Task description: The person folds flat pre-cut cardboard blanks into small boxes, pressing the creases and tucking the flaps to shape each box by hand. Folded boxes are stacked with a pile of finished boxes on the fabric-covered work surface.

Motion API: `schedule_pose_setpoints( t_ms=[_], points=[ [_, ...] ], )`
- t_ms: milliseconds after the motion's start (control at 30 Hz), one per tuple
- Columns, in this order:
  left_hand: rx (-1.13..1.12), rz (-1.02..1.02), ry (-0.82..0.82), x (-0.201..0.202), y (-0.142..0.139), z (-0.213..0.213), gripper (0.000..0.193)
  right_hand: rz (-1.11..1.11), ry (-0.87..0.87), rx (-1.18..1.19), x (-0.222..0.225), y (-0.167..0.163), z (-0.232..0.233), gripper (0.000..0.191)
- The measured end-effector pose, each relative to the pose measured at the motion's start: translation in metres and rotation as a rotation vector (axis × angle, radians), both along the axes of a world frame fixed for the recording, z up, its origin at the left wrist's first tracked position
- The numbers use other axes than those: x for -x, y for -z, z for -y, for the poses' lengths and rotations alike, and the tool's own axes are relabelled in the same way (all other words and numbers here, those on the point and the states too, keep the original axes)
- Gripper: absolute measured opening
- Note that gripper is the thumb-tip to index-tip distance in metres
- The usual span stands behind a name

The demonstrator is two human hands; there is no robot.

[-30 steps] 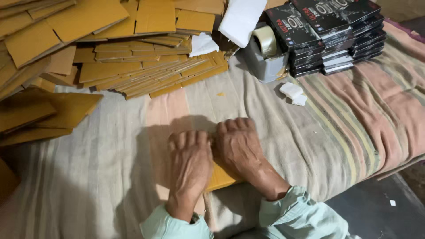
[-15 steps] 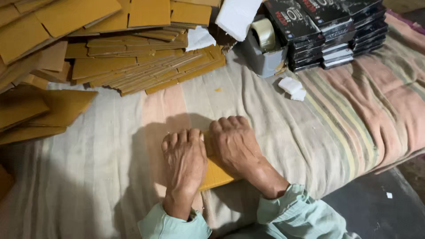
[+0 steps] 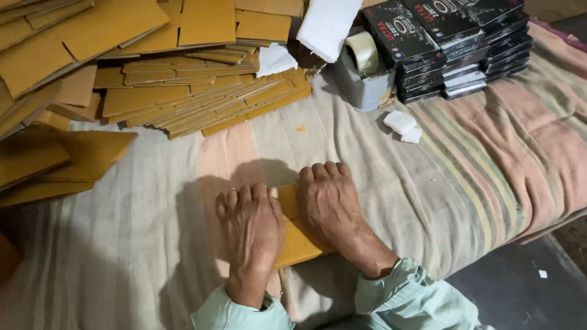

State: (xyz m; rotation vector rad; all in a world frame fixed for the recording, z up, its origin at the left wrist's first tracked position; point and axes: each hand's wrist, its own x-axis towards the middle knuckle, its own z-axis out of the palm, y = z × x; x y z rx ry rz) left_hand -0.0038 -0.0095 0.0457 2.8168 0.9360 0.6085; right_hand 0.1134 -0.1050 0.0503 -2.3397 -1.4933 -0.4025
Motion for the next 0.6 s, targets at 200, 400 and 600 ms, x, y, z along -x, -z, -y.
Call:
schedule_pose_setpoints(
  t_ms=[200,400,600],
  points=[
    [-0.037,0.049,0.166,0.0009,0.0014,-0.0004,0.019,-0.046,-0.204,-0.092,0.0019,0.0001,-0.0012,0.018],
    [-0.040,0.018,0.042,0.0008,0.0015,0.0006,0.021,0.061,-0.124,-0.045,0.0012,-0.0026,-0.0002,0.022],
    [-0.052,0.066,0.061,0.0012,0.0011,0.0016,0.023,0.013,-0.082,0.007,0.0014,-0.0071,0.0025,0.018]
  ],
)
